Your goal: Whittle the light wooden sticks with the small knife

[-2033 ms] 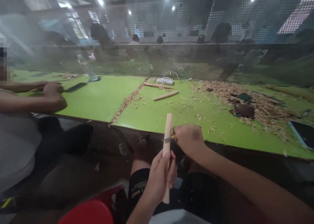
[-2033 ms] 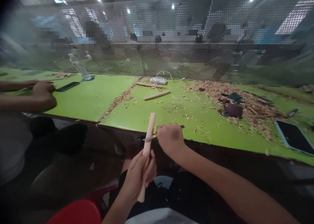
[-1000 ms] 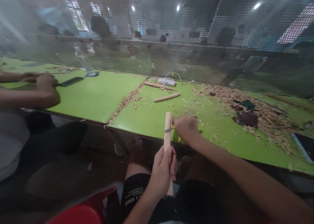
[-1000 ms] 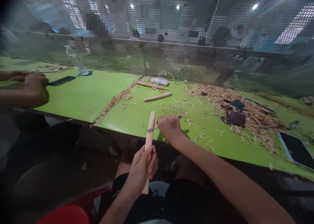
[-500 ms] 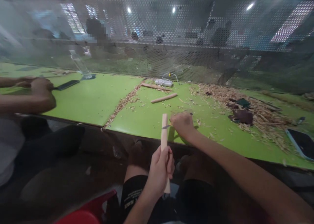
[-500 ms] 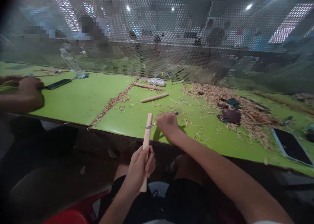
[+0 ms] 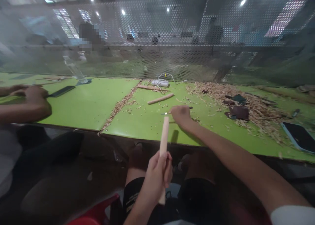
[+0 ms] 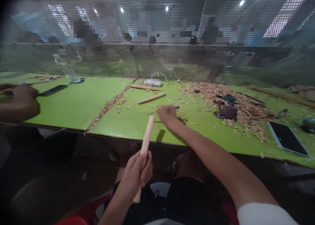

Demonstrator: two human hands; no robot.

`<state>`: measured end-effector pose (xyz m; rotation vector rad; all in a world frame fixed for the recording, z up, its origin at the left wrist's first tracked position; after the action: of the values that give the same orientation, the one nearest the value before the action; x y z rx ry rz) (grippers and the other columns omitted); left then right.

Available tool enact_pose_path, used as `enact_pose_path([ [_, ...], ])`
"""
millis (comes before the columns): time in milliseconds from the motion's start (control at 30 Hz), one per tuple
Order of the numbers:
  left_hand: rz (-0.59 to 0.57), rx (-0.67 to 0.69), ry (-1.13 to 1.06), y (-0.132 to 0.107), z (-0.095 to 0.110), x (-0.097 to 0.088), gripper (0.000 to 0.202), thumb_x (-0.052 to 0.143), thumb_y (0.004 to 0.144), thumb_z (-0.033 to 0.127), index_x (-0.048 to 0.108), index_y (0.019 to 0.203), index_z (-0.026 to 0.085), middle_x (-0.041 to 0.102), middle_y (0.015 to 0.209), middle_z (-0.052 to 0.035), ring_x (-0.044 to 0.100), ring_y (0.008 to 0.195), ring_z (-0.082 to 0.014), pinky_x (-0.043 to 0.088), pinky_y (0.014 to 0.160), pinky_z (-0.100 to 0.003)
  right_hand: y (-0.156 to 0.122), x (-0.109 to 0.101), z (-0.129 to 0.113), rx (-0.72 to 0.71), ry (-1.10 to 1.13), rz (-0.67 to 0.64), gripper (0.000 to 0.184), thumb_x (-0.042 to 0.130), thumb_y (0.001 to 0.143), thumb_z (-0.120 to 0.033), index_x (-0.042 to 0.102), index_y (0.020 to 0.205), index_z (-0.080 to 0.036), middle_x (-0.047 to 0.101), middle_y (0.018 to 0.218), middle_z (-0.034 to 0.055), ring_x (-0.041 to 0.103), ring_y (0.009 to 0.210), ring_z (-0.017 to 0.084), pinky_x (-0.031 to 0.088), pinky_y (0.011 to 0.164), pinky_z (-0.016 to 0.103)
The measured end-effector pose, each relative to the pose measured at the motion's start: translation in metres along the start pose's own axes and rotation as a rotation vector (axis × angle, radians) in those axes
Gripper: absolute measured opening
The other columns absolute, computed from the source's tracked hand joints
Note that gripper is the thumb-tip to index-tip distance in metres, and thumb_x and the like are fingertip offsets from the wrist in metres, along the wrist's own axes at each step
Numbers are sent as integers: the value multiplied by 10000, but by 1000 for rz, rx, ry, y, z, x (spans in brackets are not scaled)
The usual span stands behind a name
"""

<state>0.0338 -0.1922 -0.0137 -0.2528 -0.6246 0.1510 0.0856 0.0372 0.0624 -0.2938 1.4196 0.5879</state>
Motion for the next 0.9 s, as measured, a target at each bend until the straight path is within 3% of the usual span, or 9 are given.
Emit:
enact_pose_path([
  [100, -51, -54, 28, -8, -7, 2, 515, 787, 885, 682, 608, 902, 199, 370, 412, 128, 280, 328, -62, 213, 381, -189, 14, -5, 38, 188, 39, -18, 313, 521, 930, 61, 832, 966, 53, 776, 767, 195, 736, 795, 246, 488, 694, 284],
  [200, -29, -32, 2, -4, -7, -4, 503, 810, 874, 658, 602, 883, 200, 359, 411, 131, 246, 322, -51, 176, 378, -186, 13, -14, 61, 271, 85, -19, 286, 550, 995, -34, 822, 954, 47, 763, 804, 216, 712, 817, 241, 464, 709, 296],
  [300, -40, -22, -25, 5, -6, -8, 453, 815, 892, 597, 619, 881, 189, 362, 421, 127, 241, 330, -46, 169, 384, -187, 3, -19, 65, 286, 184, -18, 317, 577, 1056, -200, 813, 933, -26, 743, 805, 174, 665, 808, 211, 430, 718, 275],
  [400, -77, -13, -59, 14, -4, -4, 425, 805, 901, 575, 627, 880, 189, 352, 420, 126, 235, 328, -54, 163, 382, -199, -5, -15, 61, 250, 386, -46, 372, 582, 1069, -267, 728, 762, -116, 658, 717, 90, 577, 699, 169, 380, 677, 276],
  [533, -153, 14, -59, 31, 10, 10, 407, 780, 917, 560, 651, 845, 181, 377, 414, 103, 271, 339, -69, 220, 401, -220, -6, 0, 63, 217, 891, -164, 530, 658, 1053, -492, 519, 625, -212, 455, 589, -6, 386, 556, 131, 303, 568, 280],
  [633, -177, 60, -6, 57, 32, 25, 407, 764, 937, 530, 713, 829, 141, 572, 561, 2, 522, 518, -104, 411, 552, -225, -6, 6, 66, 120, 1289, -348, 577, 692, 969, -722, 587, 717, -214, 378, 576, -51, 266, 509, 106, 227, 488, 263],
  [700, -124, 108, -13, 81, 51, 35, 399, 843, 858, 516, 764, 851, 125, 666, 743, -52, 619, 684, -140, 500, 672, -251, -6, 5, 72, 48, 1439, -415, 615, 726, 909, -791, 665, 822, -186, 401, 593, -62, 244, 495, 88, 189, 458, 251],
  [800, -39, 242, 13, 124, 83, 52, 430, 860, 839, 537, 834, 963, 126, 584, 750, -14, 558, 707, -139, 501, 698, -267, -8, 2, 87, -1, 1531, -389, 678, 743, 877, -823, 717, 960, -150, 521, 660, -42, 258, 478, 65, 174, 435, 234],
  [900, 24, 388, 133, 166, 109, 69, 410, 903, 827, 513, 862, 1001, 145, 583, 760, -10, 507, 714, -138, 439, 644, -252, -11, 8, 94, -21, 1557, -436, 648, 662, 963, -794, 723, 1023, -152, 581, 674, -27, 239, 457, 64, 176, 423, 235],
])
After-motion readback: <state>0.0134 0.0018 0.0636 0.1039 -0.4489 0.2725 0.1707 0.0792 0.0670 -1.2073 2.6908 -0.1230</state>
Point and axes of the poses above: each hand's wrist, its own y-axis towards the middle knuckle, its own x-axis out of the palm, z = x × y, the point moved 5 cm from there along y, towards the middle knuckle
